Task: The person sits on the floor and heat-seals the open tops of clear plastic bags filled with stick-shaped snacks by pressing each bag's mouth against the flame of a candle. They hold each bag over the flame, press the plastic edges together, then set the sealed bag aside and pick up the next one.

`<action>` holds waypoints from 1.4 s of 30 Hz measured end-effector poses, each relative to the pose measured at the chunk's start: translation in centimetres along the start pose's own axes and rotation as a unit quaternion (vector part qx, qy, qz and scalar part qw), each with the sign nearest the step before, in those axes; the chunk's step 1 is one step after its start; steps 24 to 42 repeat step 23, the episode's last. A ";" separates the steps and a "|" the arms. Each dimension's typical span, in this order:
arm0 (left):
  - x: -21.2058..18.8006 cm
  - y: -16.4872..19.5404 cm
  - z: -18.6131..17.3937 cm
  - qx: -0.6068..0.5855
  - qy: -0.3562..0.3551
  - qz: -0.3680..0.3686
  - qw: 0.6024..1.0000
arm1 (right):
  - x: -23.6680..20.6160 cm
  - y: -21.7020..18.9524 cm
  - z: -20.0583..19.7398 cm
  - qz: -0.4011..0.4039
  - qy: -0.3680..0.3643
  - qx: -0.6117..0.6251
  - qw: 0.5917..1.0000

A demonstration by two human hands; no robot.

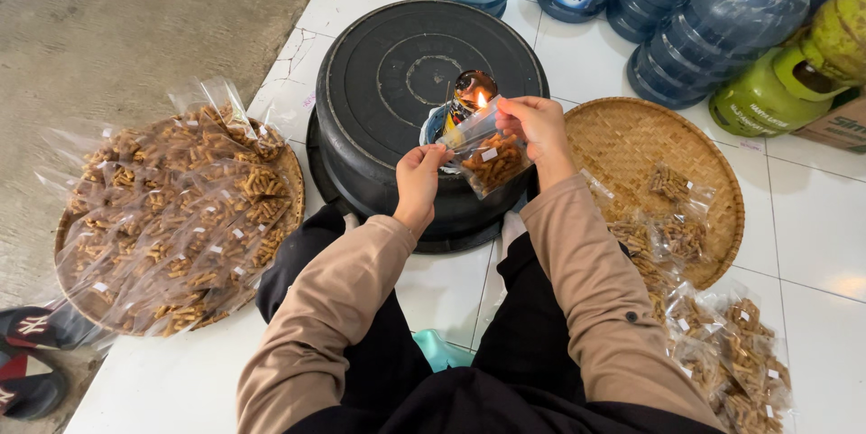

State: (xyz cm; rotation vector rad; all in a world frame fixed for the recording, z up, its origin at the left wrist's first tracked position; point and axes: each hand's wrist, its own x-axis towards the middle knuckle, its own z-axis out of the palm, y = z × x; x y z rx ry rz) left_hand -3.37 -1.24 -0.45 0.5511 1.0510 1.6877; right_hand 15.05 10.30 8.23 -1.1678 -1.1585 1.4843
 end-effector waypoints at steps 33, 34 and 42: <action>2.8 0.0 5.8 -0.012 0.005 -0.006 1.000 | 0.0 -2.8 -2.6 -0.031 0.069 0.034 0.997; 2.8 0.0 5.8 -0.012 0.005 -0.006 1.000 | 0.0 -2.8 -2.6 -0.031 0.069 0.034 0.997; 2.8 0.0 5.8 -0.012 0.005 -0.006 1.000 | 0.0 -2.8 -2.6 -0.031 0.069 0.034 0.997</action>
